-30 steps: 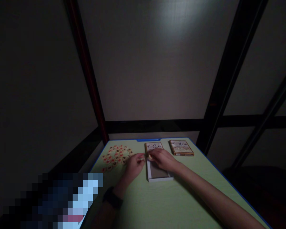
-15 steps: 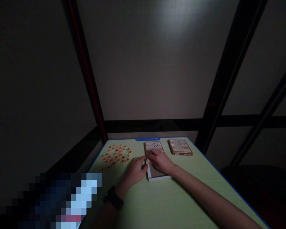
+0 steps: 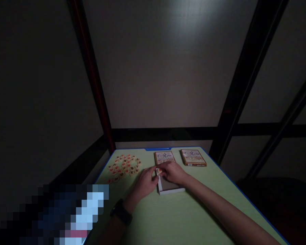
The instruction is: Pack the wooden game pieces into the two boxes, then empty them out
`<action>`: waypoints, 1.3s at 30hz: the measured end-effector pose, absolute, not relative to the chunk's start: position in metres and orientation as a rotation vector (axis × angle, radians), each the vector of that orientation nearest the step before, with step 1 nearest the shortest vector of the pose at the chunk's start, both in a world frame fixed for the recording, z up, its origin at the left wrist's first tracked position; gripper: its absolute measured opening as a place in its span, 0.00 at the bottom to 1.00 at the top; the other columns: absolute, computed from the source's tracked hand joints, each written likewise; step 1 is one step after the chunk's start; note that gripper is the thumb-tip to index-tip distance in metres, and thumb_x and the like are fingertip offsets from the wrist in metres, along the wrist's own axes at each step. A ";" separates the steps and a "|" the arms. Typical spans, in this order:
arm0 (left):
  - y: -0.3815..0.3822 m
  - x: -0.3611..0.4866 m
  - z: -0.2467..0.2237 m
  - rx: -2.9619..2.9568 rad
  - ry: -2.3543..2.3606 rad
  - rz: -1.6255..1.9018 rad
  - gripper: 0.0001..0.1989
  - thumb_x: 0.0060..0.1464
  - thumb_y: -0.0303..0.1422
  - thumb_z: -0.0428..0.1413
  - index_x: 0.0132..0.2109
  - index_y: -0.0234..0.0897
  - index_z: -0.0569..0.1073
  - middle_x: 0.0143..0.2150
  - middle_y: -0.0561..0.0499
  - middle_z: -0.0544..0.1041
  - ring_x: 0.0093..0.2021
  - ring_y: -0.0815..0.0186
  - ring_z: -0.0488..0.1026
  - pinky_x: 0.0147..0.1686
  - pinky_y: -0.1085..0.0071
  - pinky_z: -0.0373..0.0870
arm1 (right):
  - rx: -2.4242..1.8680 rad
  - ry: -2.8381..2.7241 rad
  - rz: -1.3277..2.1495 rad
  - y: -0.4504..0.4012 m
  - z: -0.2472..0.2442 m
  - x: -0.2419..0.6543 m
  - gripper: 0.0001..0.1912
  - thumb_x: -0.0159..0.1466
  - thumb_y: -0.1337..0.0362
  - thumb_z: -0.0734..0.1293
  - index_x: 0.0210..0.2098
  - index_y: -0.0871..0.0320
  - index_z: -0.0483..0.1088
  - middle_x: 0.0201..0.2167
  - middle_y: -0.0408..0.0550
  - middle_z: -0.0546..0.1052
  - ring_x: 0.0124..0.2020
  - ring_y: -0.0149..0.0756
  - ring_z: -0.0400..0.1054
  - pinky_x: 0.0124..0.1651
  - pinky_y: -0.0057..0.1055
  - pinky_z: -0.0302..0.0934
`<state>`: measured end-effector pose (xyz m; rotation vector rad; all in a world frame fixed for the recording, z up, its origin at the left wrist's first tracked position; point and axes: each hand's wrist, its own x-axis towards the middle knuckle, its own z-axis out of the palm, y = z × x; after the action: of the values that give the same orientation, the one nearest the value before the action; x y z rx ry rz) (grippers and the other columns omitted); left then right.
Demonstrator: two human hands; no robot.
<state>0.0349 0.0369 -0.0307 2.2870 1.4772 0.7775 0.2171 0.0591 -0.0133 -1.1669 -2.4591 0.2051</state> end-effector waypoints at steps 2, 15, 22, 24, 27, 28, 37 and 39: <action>0.036 0.035 -0.029 2.284 1.478 0.767 0.22 0.54 0.26 0.54 0.57 0.37 0.72 0.43 0.46 0.80 0.44 0.61 0.76 0.48 0.66 0.71 | -1.216 -2.464 0.194 0.058 -0.015 0.215 0.14 0.61 0.67 0.67 0.46 0.55 0.76 0.39 0.51 0.82 0.43 0.42 0.74 0.44 0.31 0.61; 0.037 0.035 -0.030 2.302 1.458 0.779 0.21 0.55 0.27 0.54 0.56 0.38 0.73 0.39 0.48 0.81 0.41 0.62 0.77 0.45 0.68 0.72 | -1.387 -2.446 0.167 0.050 -0.014 0.209 0.18 0.62 0.67 0.65 0.52 0.57 0.72 0.43 0.54 0.80 0.45 0.42 0.73 0.44 0.31 0.60; 0.038 0.035 -0.032 2.326 1.459 0.778 0.18 0.59 0.32 0.53 0.55 0.38 0.73 0.41 0.48 0.81 0.43 0.62 0.77 0.46 0.69 0.71 | -1.354 -2.401 0.236 0.050 -0.008 0.211 0.18 0.61 0.64 0.68 0.51 0.57 0.72 0.36 0.51 0.81 0.39 0.41 0.74 0.38 0.29 0.59; 0.038 0.034 -0.031 2.336 1.504 0.770 0.16 0.60 0.31 0.51 0.53 0.38 0.74 0.44 0.47 0.81 0.44 0.62 0.77 0.48 0.69 0.71 | -1.329 -2.370 0.265 0.049 -0.001 0.214 0.18 0.61 0.63 0.68 0.51 0.57 0.72 0.34 0.49 0.81 0.37 0.40 0.74 0.37 0.29 0.59; 0.040 0.027 -0.026 2.387 1.683 0.736 0.15 0.61 0.30 0.48 0.52 0.36 0.74 0.48 0.45 0.79 0.48 0.61 0.76 0.52 0.67 0.69 | -1.341 -2.287 0.295 0.047 0.009 0.225 0.18 0.60 0.63 0.68 0.50 0.57 0.73 0.31 0.47 0.81 0.34 0.39 0.74 0.36 0.29 0.60; 0.041 0.022 -0.023 2.412 1.763 0.709 0.15 0.61 0.30 0.48 0.52 0.36 0.74 0.49 0.44 0.79 0.49 0.61 0.75 0.53 0.66 0.68 | -1.355 -2.257 0.298 0.045 0.009 0.231 0.18 0.60 0.63 0.68 0.50 0.57 0.73 0.31 0.47 0.80 0.33 0.39 0.73 0.36 0.29 0.60; 0.043 -0.022 -0.007 2.358 2.205 0.331 0.11 0.61 0.36 0.51 0.44 0.35 0.74 0.51 0.40 0.73 0.54 0.54 0.68 0.52 0.61 0.66 | -1.333 -2.087 0.197 0.025 -0.032 0.264 0.13 0.65 0.61 0.61 0.44 0.57 0.75 0.33 0.50 0.80 0.35 0.41 0.73 0.39 0.34 0.64; 0.043 -0.023 -0.008 2.367 2.156 0.318 0.10 0.62 0.35 0.50 0.44 0.35 0.73 0.51 0.40 0.73 0.54 0.54 0.69 0.53 0.62 0.65 | -1.287 -2.096 0.136 0.024 -0.034 0.260 0.13 0.65 0.63 0.60 0.43 0.57 0.75 0.36 0.51 0.80 0.38 0.41 0.72 0.42 0.35 0.65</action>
<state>-0.0230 0.0426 -0.0083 2.3668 2.1556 0.3178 0.2602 0.0240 -0.0343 -1.2873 -2.0957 0.1361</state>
